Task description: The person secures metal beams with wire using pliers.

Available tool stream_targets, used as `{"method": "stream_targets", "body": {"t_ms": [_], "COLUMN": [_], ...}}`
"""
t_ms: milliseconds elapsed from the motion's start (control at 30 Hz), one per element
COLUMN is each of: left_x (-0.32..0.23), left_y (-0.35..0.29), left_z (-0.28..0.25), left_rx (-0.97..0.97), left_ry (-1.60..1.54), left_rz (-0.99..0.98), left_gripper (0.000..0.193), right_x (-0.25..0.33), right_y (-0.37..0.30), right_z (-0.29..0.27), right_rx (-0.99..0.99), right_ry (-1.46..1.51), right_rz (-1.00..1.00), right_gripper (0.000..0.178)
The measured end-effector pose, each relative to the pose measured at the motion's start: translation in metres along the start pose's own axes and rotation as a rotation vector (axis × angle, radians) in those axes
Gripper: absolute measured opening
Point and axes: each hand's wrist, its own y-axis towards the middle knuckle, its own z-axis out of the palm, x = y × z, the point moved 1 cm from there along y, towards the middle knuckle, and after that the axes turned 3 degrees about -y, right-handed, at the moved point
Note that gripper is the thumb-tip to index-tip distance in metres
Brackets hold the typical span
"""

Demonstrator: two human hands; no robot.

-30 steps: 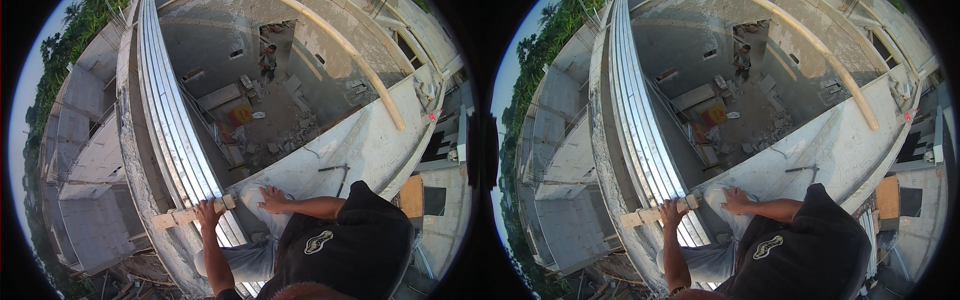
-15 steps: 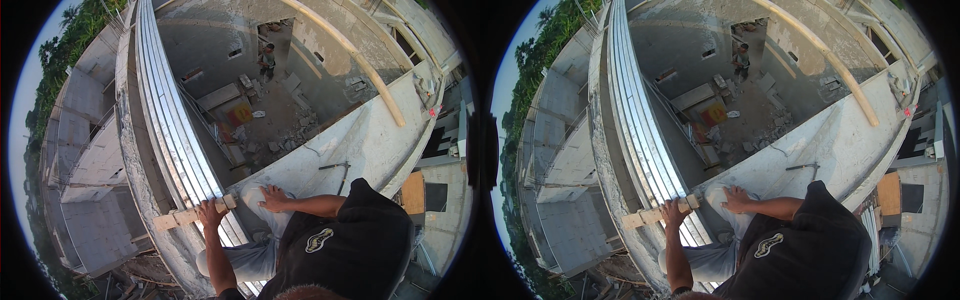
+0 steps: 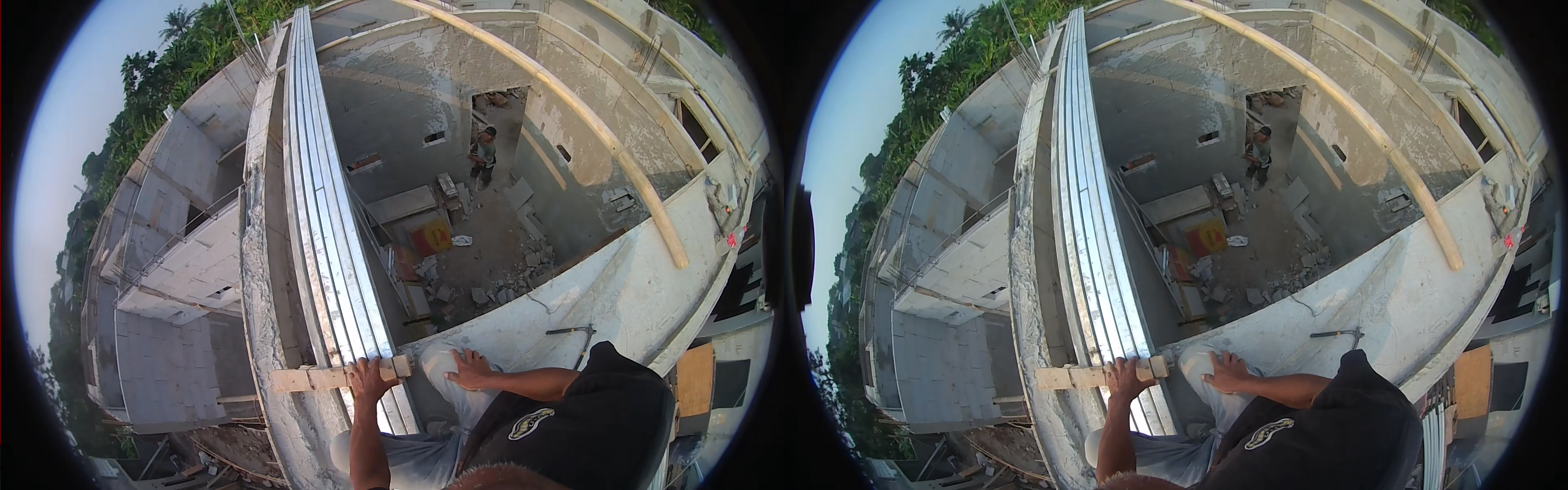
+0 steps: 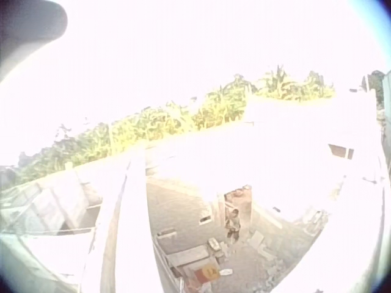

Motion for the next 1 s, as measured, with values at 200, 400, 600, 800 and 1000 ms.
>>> {"method": "stream_targets", "body": {"t_ms": [200,400,600,800,1000], "left_x": [0.015,0.018,0.016,0.03,-0.006], "left_y": [0.002,0.004,0.01,0.002,-0.012], "left_z": [0.017,0.01,0.02,0.032,0.023], "left_rx": [-0.006,0.013,0.047,0.064,-0.109], "left_ry": [0.014,0.021,-0.026,-0.099,-0.182], "left_rz": [0.032,0.066,0.058,0.026,-0.122], "left_gripper": [0.096,0.092,0.085,0.087,0.079], "right_x": [0.004,0.01,0.208,0.346,0.297], "right_y": [0.006,0.079,0.092,0.012,0.076], "right_z": [0.004,-0.077,-0.455,-0.597,-0.439], "right_rx": [0.064,0.623,-0.733,-1.062,-1.619], "right_ry": [-0.004,-0.041,-0.012,-0.174,-0.131], "right_rz": [0.002,-0.023,-0.35,-0.44,-1.095], "right_gripper": [0.084,0.076,0.07,0.066,0.055]}}
